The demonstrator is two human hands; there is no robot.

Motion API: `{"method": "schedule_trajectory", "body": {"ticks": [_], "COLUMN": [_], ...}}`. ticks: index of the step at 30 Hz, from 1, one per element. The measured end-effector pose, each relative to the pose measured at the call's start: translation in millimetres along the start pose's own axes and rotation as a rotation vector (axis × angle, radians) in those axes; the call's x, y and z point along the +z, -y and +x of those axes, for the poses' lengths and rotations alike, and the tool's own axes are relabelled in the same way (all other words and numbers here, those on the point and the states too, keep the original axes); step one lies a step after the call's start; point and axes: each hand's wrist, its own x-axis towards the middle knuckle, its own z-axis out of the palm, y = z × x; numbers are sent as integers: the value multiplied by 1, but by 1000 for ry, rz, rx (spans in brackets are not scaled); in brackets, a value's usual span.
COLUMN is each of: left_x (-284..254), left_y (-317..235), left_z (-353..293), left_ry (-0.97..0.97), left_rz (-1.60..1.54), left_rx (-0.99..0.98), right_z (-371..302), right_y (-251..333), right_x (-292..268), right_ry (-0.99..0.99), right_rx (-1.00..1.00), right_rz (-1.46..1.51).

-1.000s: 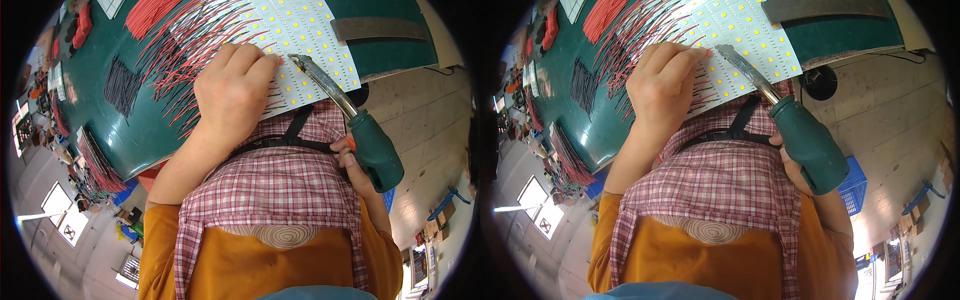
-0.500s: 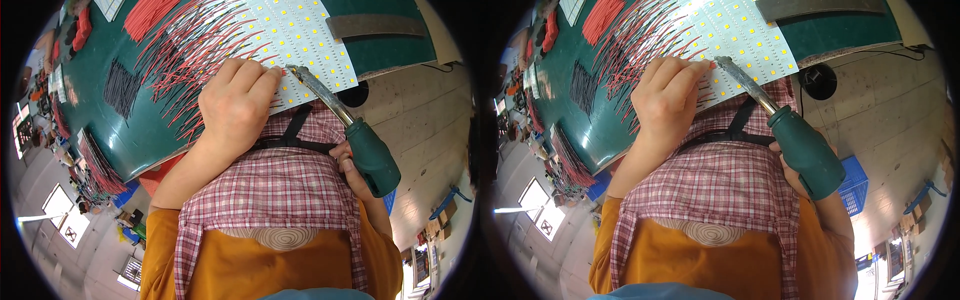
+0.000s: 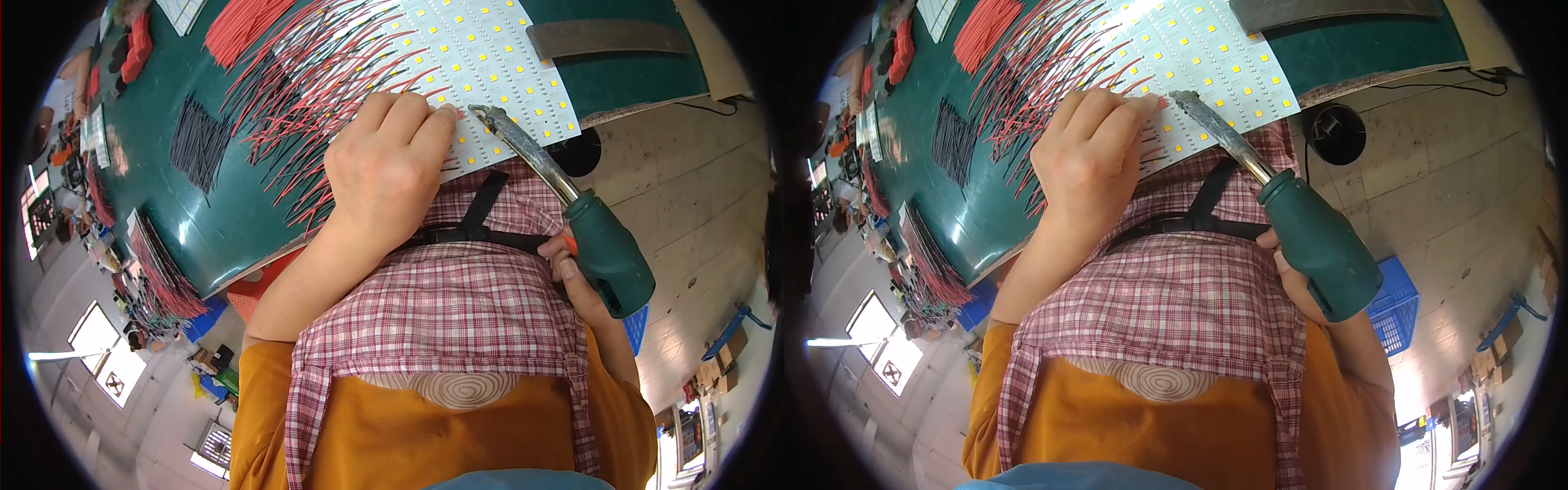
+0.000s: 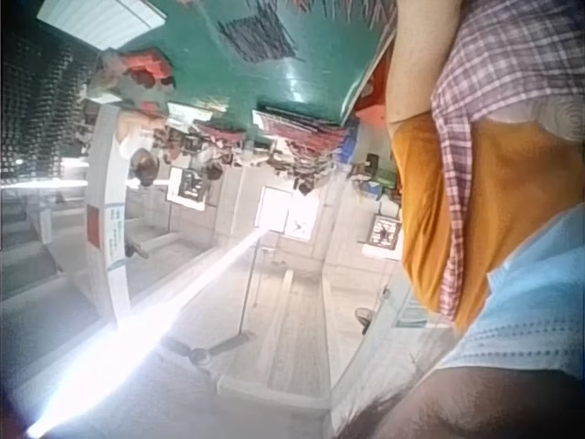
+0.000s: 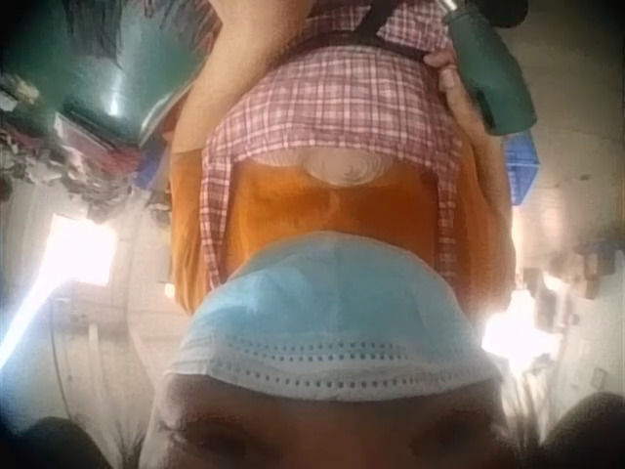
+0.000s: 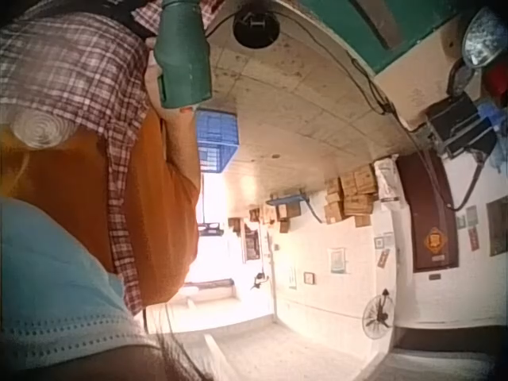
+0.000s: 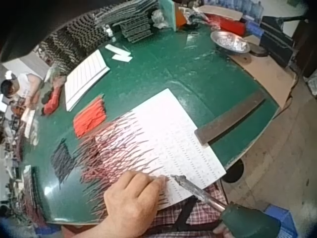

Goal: Soldering red and black wires onto an LED board at a factory workbench.

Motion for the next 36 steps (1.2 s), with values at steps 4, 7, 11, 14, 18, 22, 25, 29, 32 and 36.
{"method": "schedule_trajectory", "body": {"ticks": [4, 7, 11, 14, 18, 22, 25, 29, 32, 36], "left_x": [3, -8, -1, -1, -1, -1, -3, -2, -9, -4], "left_y": [5, 1, -7, -7, -7, -9, -8, -9, -13, -9], "left_z": [0, -3, -8, -7, -6, -5, -5, -6, -3, -4], "left_ry": [-75, -28, -24, -27, -6, 3, 4, 12, 63, 42], "left_rz": [-203, -192, -135, -90, -67, -44, -36, -28, -47, -22], "left_rx": [-38, -36, -3, 1, 25, 34, 32, 26, -38, 14], "right_z": [-5, -10, -19, -22, -20, -10, -14, -17, -20, -22], "right_y": [-3, 2, -19, -25, -16, 1, -7, -2, -9, -8], "right_x": [-4, -8, -5, -6, -5, -9, -9, -9, -9, -5], "right_ry": [5, 5, -52, -27, -56, 48, 58, 2, -9, -101], "right_rx": [-22, 204, 28, -47, 66, -3, -94, 151, 116, 329], "right_rz": [-75, 97, 110, -121, -125, -528, -592, 24, 90, 616]}}
